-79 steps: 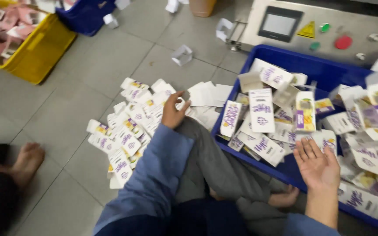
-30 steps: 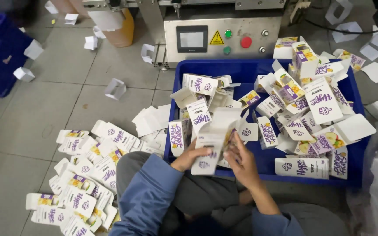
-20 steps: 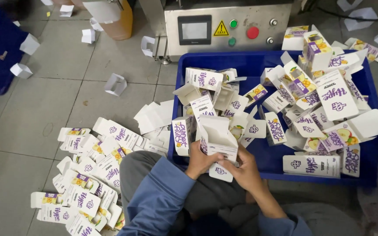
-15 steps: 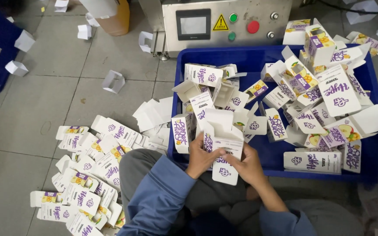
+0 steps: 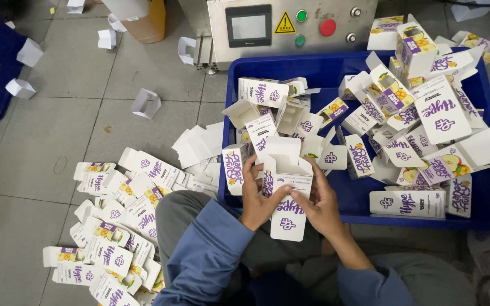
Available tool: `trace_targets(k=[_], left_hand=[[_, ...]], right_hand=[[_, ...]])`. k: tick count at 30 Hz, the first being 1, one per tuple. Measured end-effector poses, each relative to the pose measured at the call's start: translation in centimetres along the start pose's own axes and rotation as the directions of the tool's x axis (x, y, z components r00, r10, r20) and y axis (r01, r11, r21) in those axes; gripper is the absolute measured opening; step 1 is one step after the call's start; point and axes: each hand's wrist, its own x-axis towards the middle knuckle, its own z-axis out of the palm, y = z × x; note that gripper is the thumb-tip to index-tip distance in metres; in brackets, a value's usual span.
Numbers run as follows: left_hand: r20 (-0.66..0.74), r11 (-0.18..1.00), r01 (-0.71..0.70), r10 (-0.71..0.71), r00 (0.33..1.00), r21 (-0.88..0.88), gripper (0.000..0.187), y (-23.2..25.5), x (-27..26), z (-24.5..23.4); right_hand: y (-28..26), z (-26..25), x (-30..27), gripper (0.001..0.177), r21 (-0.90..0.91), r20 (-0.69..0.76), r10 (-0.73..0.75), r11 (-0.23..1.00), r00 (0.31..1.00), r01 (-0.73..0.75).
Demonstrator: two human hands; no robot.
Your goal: Folding flat cardboard product box templates into their final shape and placing them in a storage bin.
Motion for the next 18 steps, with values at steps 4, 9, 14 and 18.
trace_targets(k=[4,9,14,18], left_hand=[[0.071,0.999,-0.043,0.041,0.997,0.024,0.069,0.5,0.0,-0.2],[0.136,0.997,-0.053,0.06,0.989,-0.056,0.047,0.1,-0.1,-0.2],[0.261,0.97,0.089,-0.027,0.965,-0.226,0.032,-0.3,-0.6,0.2],[0.305,0.957,0.139,-0.057,0.951,-0.253,0.03,-0.7,-0.6,-0.1]], right_hand=[[2.5,-0.8,-0.2,0.074,-0.011,0.017,-0.005,1.0,1.0,0.005],[3.0,-2.0,0.5,0.041,-0.052,0.03,-0.044,0.998,0.999,0.045],[2.3,-1.8,0.4,0.034,0.097,0.018,-0.134,0.987,0.991,0.131],[2.8,-1.9,0.3,0.037,0.117,0.001,-0.168,0.979,0.986,0.166]])
